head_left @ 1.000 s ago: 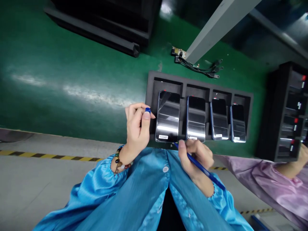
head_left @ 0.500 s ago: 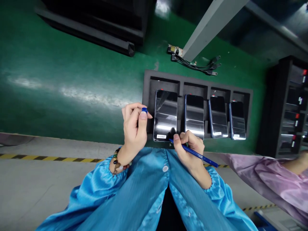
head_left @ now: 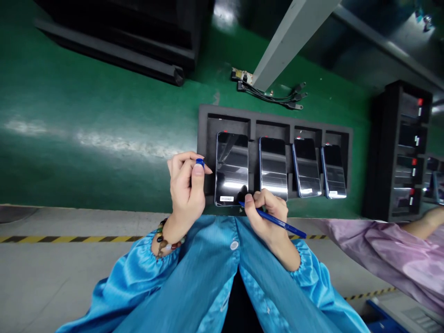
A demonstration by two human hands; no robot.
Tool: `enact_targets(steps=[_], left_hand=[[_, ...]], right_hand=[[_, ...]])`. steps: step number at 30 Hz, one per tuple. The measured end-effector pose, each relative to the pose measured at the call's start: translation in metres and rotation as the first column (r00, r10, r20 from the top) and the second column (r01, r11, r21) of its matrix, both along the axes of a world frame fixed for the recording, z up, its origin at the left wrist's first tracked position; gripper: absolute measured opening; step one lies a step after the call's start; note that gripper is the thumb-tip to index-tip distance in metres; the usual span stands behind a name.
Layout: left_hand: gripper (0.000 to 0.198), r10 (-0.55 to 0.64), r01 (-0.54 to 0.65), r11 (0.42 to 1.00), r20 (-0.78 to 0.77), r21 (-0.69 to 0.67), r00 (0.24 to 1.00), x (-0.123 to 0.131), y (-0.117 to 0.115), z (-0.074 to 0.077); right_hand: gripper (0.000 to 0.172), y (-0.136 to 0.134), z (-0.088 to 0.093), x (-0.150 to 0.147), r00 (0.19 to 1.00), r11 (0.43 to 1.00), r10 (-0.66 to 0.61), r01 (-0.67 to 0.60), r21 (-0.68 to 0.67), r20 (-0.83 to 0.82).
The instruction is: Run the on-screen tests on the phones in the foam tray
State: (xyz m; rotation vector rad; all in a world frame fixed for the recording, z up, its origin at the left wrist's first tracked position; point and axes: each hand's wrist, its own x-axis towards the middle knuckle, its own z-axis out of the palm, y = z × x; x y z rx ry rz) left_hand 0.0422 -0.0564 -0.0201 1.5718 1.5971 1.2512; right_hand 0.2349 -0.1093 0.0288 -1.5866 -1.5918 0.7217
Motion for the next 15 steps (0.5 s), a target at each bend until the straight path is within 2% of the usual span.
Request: enact_targets(steps=[10, 13, 15], left_hand=[[0.043, -0.010, 0.010, 1.000, 0.033, 0.016, 0.999, 0.000, 0.000, 0.000], [0.043, -0.002, 0.001, 1.000, 0.030, 0.017, 1.000, 0.000, 0.000, -0.001], [0.044, 0.003, -0.003, 1.000, 0.031, 0.019, 1.000, -0.001, 0.000, -0.002]], right_hand=[[0.046, -0.001, -0.001, -0.002, 1.000, 0.999, -0.018, 0.017, -0.028, -0.023], [0.047, -0.001, 0.003, 0.001, 0.990, 0.999, -0.022, 0.016, -0.044, -0.139], [0.043, -0.001, 0.007, 0.011, 0.958, 0.994, -0.107, 0.098, -0.049, -0.266]])
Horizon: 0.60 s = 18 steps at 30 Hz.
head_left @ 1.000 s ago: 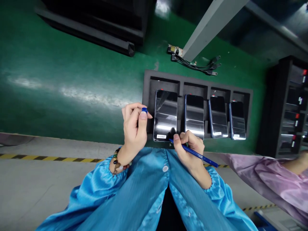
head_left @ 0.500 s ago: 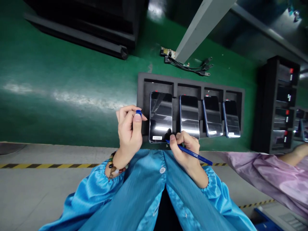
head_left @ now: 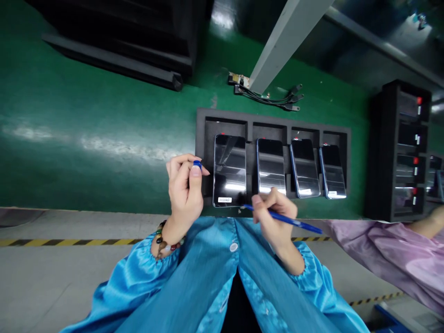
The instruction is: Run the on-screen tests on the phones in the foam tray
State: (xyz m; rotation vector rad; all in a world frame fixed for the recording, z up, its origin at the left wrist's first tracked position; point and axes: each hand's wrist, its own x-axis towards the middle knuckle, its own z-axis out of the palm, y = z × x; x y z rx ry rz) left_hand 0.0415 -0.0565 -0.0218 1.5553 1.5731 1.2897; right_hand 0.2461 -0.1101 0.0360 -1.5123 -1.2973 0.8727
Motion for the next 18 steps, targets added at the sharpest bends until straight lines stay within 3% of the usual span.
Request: enact_targets(steps=[3, 6, 12, 15, 18], left_hand=[[0.042, 0.010, -0.010, 1.000, 0.012, 0.002, 1.000, 0.000, 0.000, -0.001], [0.043, 0.024, -0.024, 1.000, 0.011, 0.003, 1.000, 0.000, 0.001, -0.003], [0.046, 0.063, -0.063, 0.998, -0.014, -0.002, 0.998, 0.002, 0.003, -0.003], [0.047, 0.066, -0.066, 0.998, -0.040, -0.007, 0.997, 0.005, 0.003, -0.001], [0.048, 0.084, -0.083, 0.996, -0.034, 0.013, 0.996, 0.007, 0.003, 0.000]], right_hand=[[0.040, 0.001, 0.004, 0.028, 0.976, 0.978, -0.208, 0.209, 0.004, -0.064], [0.052, -0.003, -0.002, 0.060, 0.958, 0.959, -0.283, 0.283, -0.006, 0.042], [0.050, -0.021, -0.025, 0.088, 0.974, 0.977, -0.214, 0.215, 0.002, 0.071], [0.045, -0.021, -0.022, 0.073, 0.980, 0.982, -0.190, 0.189, 0.016, 0.061], [0.041, -0.011, -0.013, 0.043, 0.993, 0.997, -0.059, 0.054, 0.052, 0.100]])
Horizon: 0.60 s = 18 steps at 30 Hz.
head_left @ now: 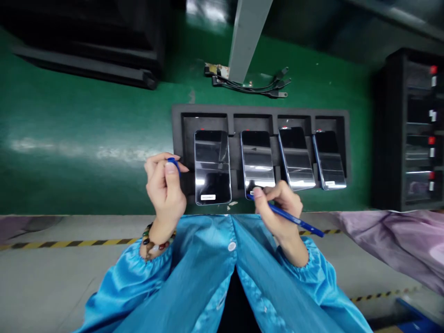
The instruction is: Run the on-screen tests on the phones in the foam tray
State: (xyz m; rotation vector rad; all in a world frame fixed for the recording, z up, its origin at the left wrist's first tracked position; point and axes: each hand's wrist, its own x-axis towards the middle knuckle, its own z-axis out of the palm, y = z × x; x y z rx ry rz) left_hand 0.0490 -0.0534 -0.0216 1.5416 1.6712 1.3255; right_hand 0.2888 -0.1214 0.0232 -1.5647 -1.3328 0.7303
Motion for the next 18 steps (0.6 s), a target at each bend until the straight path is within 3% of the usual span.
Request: enact_targets(steps=[3, 6, 18], left_hand=[[0.047, -0.007, 0.007, 1.000, -0.005, 0.017, 1.000, 0.001, 0.000, 0.000], [0.046, -0.018, 0.018, 1.000, -0.006, 0.015, 1.000, 0.000, -0.001, 0.000], [0.044, -0.048, 0.048, 0.999, 0.038, -0.004, 0.998, -0.003, -0.004, 0.000]], right_hand=[[0.043, 0.012, 0.006, -0.030, 0.989, 0.989, 0.137, -0.141, 0.055, 0.056], [0.044, 0.019, 0.004, -0.044, 0.983, 0.983, 0.171, -0.174, 0.050, 0.074], [0.045, 0.021, 0.010, -0.045, 0.962, 0.974, 0.223, -0.214, -0.077, 0.155]])
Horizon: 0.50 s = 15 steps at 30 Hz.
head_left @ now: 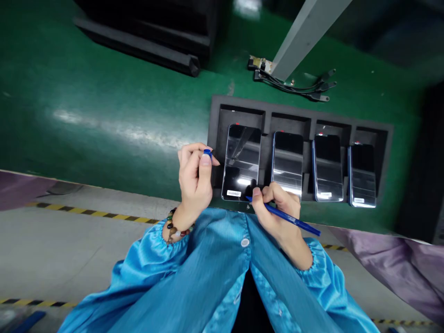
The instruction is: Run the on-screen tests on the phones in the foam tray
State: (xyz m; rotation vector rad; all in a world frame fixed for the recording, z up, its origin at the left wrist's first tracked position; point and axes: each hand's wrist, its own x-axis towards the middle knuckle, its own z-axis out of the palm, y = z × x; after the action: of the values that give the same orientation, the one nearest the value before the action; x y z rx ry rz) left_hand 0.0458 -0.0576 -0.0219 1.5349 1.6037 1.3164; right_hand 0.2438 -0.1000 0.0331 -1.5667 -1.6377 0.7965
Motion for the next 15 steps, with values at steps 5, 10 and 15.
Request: enact_targets(steps=[5, 10, 15], left_hand=[[0.048, 0.012, -0.013, 0.999, -0.007, -0.034, 1.000, 0.0003, -0.0001, 0.0014], [0.049, 0.013, -0.013, 0.999, -0.010, -0.031, 1.000, 0.0010, -0.0002, 0.0027], [0.047, 0.008, -0.008, 1.000, -0.005, -0.010, 1.000, 0.0006, 0.0008, 0.0027]], right_hand=[[0.046, -0.0020, -0.0016, 0.0000, 1.000, 1.000, -0.028, 0.028, -0.010, 0.013], [0.045, -0.0026, -0.0060, -0.0012, 1.000, 0.999, -0.006, 0.006, 0.043, 0.008], [0.045, -0.0032, -0.0004, 0.0066, 0.979, 0.999, -0.034, 0.028, -0.032, -0.203]])
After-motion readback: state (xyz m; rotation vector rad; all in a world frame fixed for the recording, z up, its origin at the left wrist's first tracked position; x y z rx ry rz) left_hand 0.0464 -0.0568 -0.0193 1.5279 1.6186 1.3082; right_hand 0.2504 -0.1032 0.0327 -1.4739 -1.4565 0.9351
